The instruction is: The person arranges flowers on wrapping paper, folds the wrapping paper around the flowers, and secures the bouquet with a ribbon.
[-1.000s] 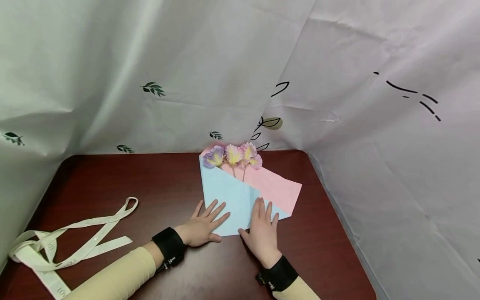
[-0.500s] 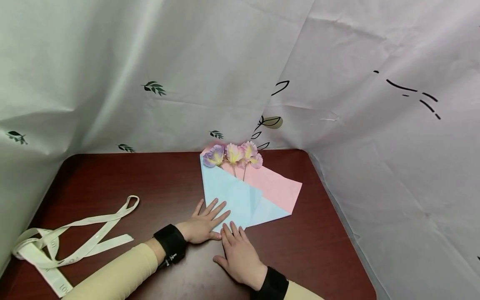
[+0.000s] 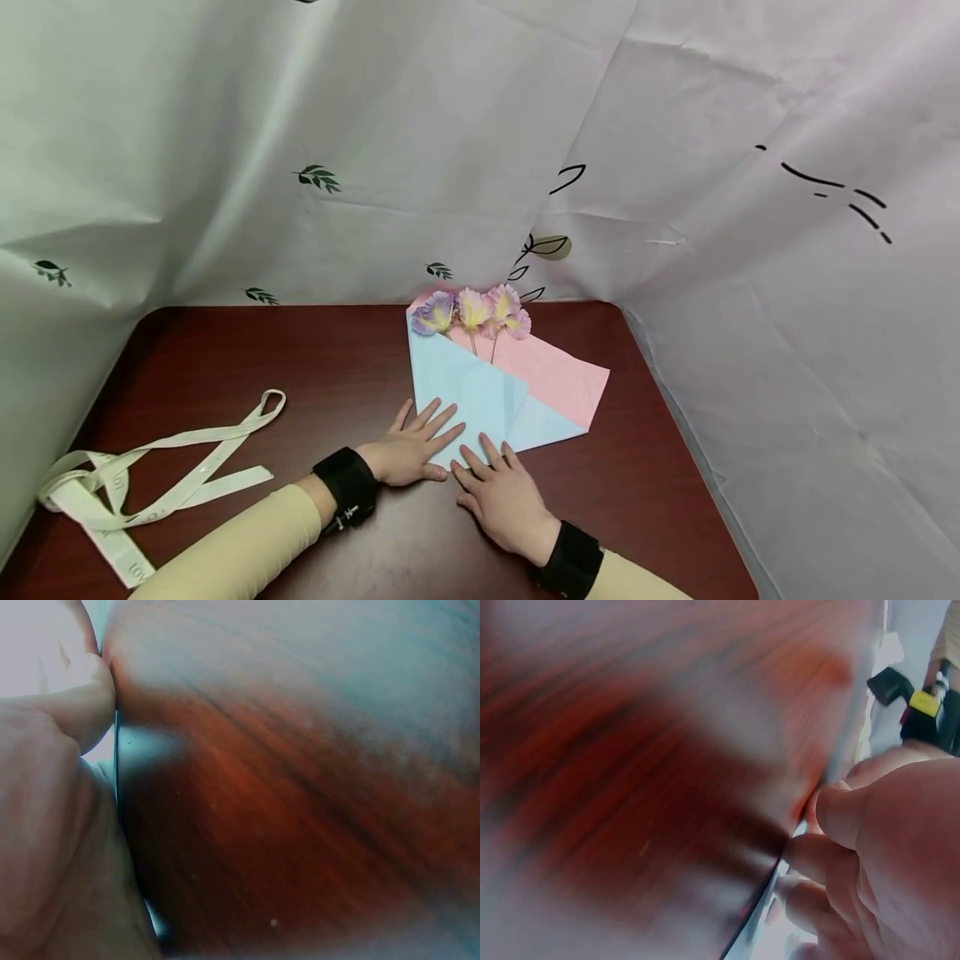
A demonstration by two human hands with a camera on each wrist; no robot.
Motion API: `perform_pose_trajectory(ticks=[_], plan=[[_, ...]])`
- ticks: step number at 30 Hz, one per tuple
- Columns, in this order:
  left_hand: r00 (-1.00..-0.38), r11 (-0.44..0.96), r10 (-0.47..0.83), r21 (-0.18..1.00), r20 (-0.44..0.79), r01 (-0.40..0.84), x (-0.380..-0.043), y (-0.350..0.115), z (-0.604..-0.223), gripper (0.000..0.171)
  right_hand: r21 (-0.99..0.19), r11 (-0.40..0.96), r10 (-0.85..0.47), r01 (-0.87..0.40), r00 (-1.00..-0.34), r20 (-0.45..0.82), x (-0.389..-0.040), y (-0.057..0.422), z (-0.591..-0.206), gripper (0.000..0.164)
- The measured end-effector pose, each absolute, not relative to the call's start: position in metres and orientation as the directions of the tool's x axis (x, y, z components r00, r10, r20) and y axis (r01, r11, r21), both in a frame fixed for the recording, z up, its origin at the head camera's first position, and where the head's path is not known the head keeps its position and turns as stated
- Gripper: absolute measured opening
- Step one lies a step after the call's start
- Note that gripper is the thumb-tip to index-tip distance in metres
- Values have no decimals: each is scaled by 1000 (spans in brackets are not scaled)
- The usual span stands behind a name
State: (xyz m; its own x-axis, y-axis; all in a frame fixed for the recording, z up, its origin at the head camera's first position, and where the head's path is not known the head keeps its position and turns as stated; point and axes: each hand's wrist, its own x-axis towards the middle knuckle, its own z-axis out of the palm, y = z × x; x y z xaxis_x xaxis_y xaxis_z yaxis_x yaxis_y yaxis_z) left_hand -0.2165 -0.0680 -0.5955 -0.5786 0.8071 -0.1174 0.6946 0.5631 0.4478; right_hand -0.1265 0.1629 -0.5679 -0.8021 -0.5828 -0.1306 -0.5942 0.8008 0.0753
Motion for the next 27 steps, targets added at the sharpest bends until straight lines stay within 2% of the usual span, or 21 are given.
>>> perform_pose_trajectory(ticks=[6, 17, 23, 27], plan=[[-576, 566, 806, 463, -136, 682, -216, -68, -592, 79, -11, 855, -516, -519, -847, -130, -126, 190, -567, 44], [-583, 600, 794, 373, -170, 708, -215, -66, -586, 79, -73, 920, -391, -384, -912, -127, -124, 228, -568, 42], [-577, 588, 800, 408, -165, 699, -214, -68, -585, 78, -73, 934, -356, -350, -929, -104, -124, 235, -569, 42], [-578, 595, 797, 389, -172, 704, -214, -67, -582, 78, -115, 933, -354, -342, -929, -109, -127, 232, -565, 40]])
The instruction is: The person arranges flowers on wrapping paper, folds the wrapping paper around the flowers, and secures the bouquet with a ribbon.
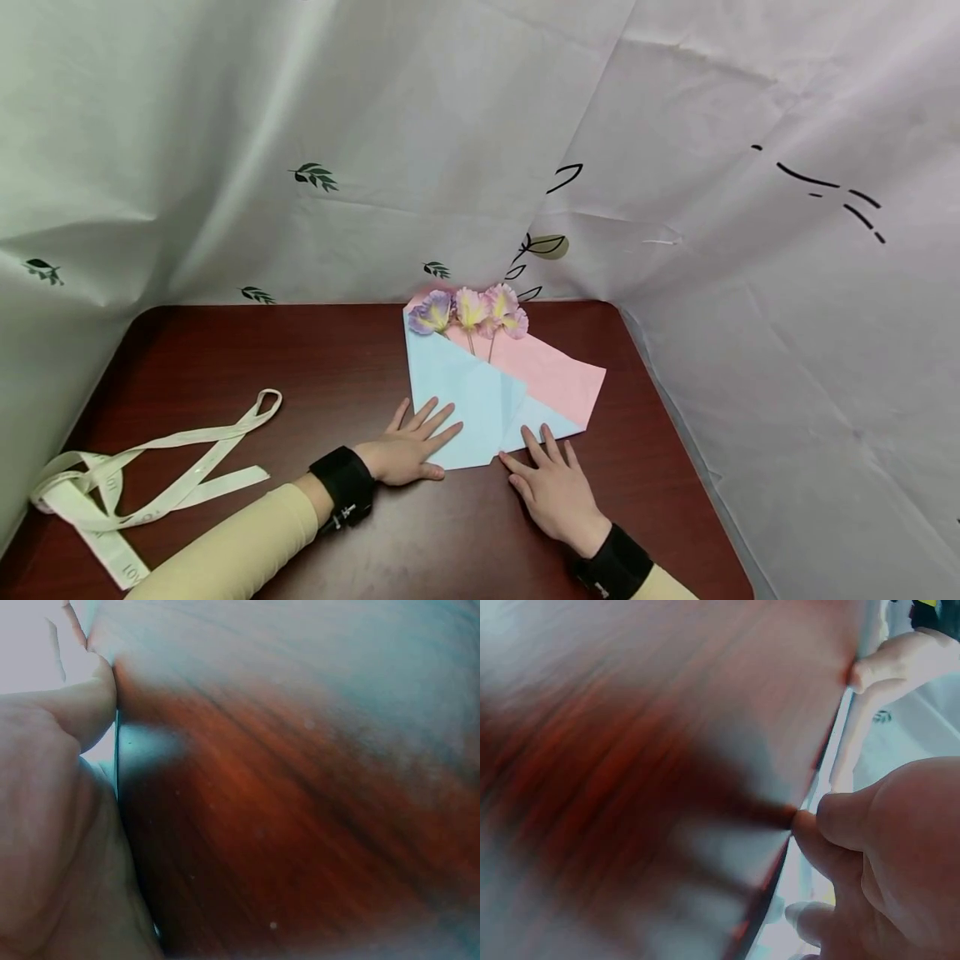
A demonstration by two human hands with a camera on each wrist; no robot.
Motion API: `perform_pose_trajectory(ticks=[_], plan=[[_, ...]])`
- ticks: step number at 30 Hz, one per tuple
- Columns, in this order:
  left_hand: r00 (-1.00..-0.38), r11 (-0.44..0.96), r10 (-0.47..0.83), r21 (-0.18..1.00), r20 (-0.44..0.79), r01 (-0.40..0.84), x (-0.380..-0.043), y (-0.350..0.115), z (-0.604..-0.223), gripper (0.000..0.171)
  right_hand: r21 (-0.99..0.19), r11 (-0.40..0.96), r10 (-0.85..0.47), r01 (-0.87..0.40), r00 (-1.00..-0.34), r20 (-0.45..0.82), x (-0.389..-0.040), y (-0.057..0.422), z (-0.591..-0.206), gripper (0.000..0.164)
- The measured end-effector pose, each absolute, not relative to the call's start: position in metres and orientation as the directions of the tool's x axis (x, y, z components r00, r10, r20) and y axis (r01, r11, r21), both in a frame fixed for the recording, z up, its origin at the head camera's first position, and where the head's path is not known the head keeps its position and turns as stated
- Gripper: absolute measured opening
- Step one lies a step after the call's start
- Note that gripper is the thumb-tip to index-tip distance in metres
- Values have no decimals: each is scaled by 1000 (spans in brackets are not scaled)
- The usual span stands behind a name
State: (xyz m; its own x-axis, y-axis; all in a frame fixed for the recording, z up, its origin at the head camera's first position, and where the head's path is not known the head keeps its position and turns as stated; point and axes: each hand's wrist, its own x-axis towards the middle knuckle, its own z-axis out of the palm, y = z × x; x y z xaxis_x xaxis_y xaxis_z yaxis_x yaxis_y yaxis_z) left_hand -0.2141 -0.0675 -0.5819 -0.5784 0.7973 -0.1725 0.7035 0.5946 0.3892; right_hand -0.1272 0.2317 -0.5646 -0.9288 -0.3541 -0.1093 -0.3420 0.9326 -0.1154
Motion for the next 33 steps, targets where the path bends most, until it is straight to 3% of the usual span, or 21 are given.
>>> perform_pose_trajectory(ticks=[4, 7, 12, 15, 23, 29, 33], plan=[[-581, 601, 793, 385, -182, 700, -213, -67, -580, 77, -284, 920, -312, -271, -944, -108, -132, 230, -560, 40], [-579, 596, 796, 401, -178, 696, -214, -67, -583, 77, -488, 865, -192, -116, -975, -109, -139, 232, -559, 50], [-573, 582, 802, 429, -166, 691, -216, -66, -587, 77, -764, 611, 107, 207, -978, -179, -148, 243, -562, 83], [-577, 590, 799, 412, -171, 695, -215, -66, -584, 77, -846, 436, 212, 305, -949, -233, -152, 248, -563, 94], [-605, 586, 791, 394, -89, 708, -216, -68, -613, 74, -973, 30, 342, 229, -917, -205, -164, 258, -573, 104], [-613, 596, 787, 339, -68, 728, -216, -68, -620, 72, -962, -218, 427, 166, -870, -247, -168, 262, -577, 103], [-615, 600, 785, 335, -76, 726, -216, -68, -618, 72, -934, -313, 393, 172, -872, -292, -172, 259, -577, 96]])
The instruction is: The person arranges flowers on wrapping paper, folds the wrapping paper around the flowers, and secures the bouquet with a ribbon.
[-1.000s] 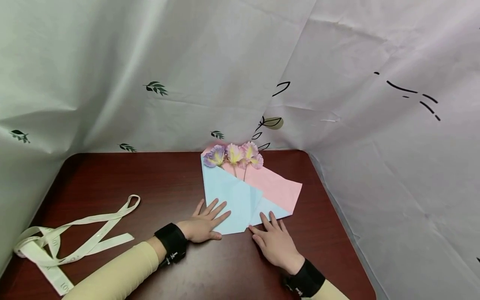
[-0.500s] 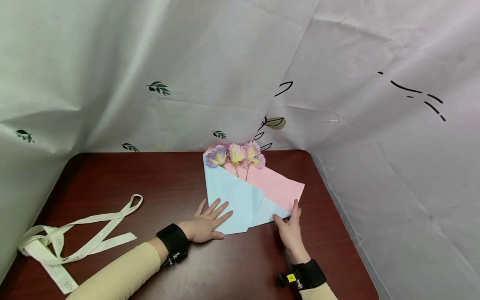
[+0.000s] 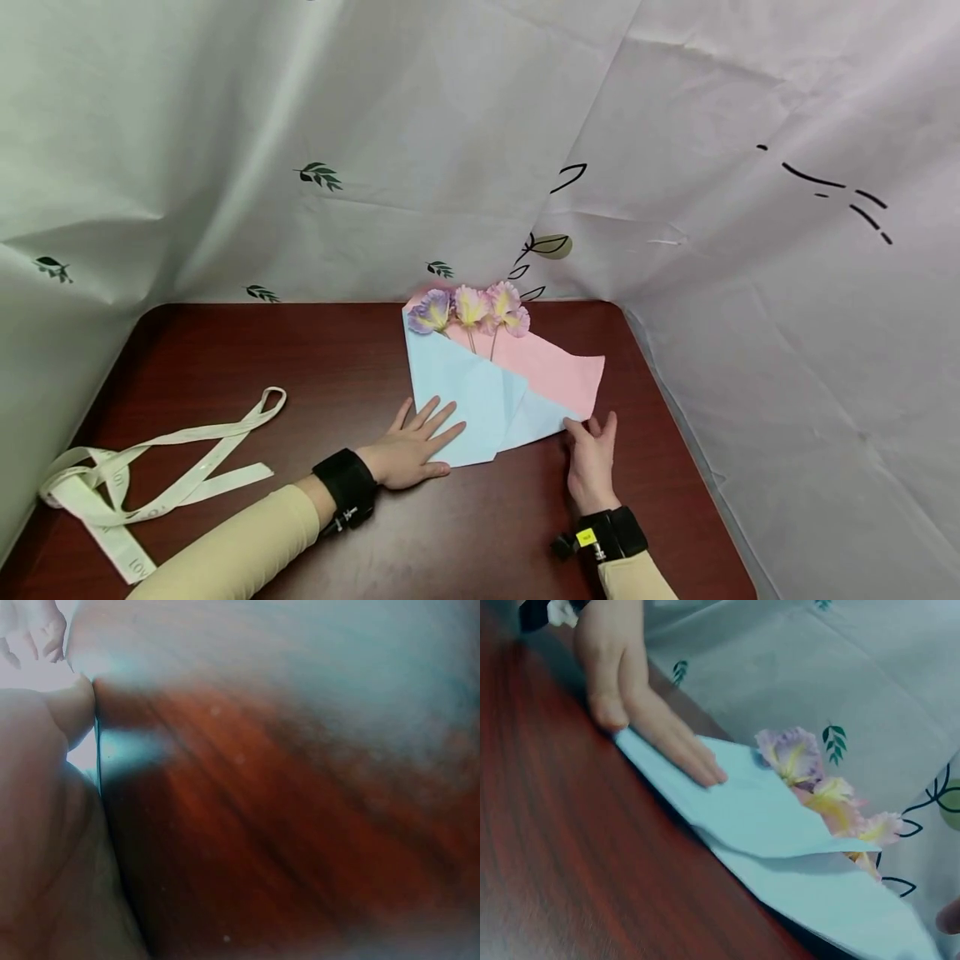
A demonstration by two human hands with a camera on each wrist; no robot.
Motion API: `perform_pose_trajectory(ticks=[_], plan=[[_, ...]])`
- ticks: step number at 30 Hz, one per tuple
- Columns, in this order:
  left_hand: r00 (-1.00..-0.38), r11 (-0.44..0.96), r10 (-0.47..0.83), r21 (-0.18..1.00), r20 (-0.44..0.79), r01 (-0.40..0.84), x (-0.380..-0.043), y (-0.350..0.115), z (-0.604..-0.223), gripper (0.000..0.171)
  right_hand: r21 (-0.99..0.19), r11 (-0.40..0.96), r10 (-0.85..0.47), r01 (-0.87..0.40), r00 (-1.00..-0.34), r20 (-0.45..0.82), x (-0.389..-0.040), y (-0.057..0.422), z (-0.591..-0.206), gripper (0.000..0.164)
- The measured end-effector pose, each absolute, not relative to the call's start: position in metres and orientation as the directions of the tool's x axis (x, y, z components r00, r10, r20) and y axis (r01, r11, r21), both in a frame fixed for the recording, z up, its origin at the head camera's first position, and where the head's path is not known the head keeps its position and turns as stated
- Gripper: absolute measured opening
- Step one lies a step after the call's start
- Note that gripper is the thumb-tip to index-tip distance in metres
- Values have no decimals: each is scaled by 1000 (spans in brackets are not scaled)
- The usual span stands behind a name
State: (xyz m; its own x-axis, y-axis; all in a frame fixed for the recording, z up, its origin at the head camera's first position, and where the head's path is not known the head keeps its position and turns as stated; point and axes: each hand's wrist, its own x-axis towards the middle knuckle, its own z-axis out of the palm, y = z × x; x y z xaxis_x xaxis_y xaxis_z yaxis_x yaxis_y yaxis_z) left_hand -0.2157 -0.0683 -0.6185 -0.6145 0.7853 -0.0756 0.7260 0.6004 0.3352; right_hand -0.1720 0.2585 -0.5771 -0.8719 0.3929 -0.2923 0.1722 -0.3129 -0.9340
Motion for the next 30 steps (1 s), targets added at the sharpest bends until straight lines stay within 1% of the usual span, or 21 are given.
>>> perform_pose_trajectory(ticks=[3, 6, 7, 9, 11, 16, 18, 20, 24, 30], plan=[[-613, 598, 786, 349, -80, 721, -216, -68, -617, 72, -930, -298, 341, 215, -886, -314, -175, 254, -579, 76], [-611, 592, 789, 360, -72, 721, -216, -68, -616, 71, -946, -173, 312, 274, -896, -317, -177, 247, -581, 49], [-610, 589, 790, 362, -68, 723, -216, -68, -616, 71, -949, -127, 308, 290, -898, -315, -178, 245, -582, 46], [-609, 584, 791, 364, -56, 725, -216, -68, -617, 72, -953, -55, 302, 298, -905, -300, -177, 241, -584, 43], [-610, 584, 791, 362, -53, 726, -216, -68, -617, 72, -956, -24, 296, 293, -911, -287, -177, 236, -586, 44], [-605, 573, 794, 407, -60, 712, -216, -66, -614, 72, -955, -30, 269, 295, -918, -292, -178, 226, -590, 44], [-601, 567, 797, 419, -61, 709, -216, -65, -608, 73, -953, -7, 265, 302, -919, -293, -180, 224, -591, 44], [-600, 571, 797, 407, -65, 713, -217, -62, -602, 74, -949, 24, 270, 314, -916, -297, -181, 223, -592, 42], [-592, 572, 804, 339, -53, 747, -220, -53, -596, 76, -939, 66, 290, 337, -907, -305, -182, 225, -594, 34], [-532, 504, 847, 308, 5, 807, -221, -34, -602, 73, -939, 55, 272, 341, -909, -314, -184, 226, -598, 31]])
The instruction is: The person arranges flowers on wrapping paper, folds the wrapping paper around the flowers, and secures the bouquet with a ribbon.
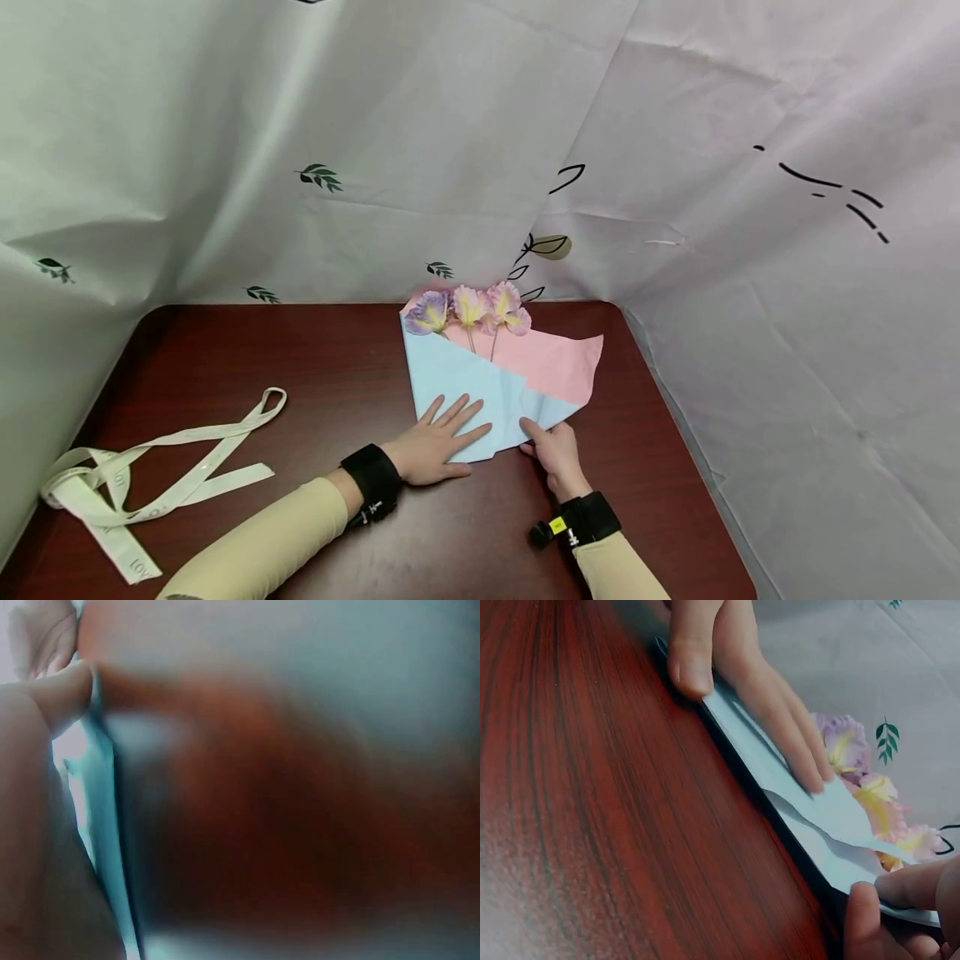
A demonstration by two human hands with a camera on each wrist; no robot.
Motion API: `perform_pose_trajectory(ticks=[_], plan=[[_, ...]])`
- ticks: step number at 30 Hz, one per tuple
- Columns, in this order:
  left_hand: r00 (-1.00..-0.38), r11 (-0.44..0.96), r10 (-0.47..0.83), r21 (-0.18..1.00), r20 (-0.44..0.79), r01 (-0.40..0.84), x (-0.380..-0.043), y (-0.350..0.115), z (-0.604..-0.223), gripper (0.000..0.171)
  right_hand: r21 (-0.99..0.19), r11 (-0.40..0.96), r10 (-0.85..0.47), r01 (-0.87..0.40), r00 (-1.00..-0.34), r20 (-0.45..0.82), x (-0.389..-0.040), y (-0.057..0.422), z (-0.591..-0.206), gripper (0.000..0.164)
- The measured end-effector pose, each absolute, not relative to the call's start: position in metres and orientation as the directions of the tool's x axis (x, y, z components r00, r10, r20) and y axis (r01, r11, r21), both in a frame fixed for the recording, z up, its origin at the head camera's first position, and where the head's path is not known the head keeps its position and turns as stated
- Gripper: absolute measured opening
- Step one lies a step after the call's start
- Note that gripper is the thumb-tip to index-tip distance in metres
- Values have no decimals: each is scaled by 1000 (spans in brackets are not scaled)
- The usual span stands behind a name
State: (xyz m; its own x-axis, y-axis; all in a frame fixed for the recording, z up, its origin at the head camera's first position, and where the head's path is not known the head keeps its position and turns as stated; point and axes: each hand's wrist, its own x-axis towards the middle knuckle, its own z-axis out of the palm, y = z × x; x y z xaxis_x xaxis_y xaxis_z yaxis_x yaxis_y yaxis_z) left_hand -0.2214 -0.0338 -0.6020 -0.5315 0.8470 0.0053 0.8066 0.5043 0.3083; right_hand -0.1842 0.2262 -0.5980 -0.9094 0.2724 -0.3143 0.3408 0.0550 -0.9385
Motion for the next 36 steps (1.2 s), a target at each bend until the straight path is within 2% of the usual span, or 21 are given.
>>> perform_pose_trajectory(ticks=[6, 10, 14, 19, 21, 25, 29, 36], plan=[[-551, 525, 834, 269, 27, 807, -222, -20, -608, 69, -934, 48, 242, 354, -911, -333, -183, 229, -599, 32], [-559, 542, 829, 247, -1, 803, -222, -18, -605, 67, -934, 72, 219, 351, -919, -328, -182, 230, -599, 34], [-544, 531, 839, 233, -10, 815, -225, -17, -613, 65, -930, 124, 216, 345, -924, -315, -181, 231, -599, 33], [-516, 506, 857, 212, -12, 836, -227, -18, -615, 65, -930, 175, 228, 323, -932, -280, -179, 227, -595, 24], [-503, 498, 864, 188, -23, 847, -225, -19, -609, 65, -938, 156, 227, 308, -936, -270, -178, 226, -594, 25], [-489, 488, 872, 152, -33, 860, -221, -19, -599, 65, -950, 82, 217, 301, -936, -278, -178, 227, -597, 39], [-492, 492, 870, 164, -42, 855, -220, -18, -598, 65, -953, 62, 216, 298, -936, -279, -176, 227, -597, 47], [-499, 495, 866, 209, -36, 843, -221, -18, -605, 65, -964, 24, 205, 263, -946, -253, -172, 225, -596, 46]])
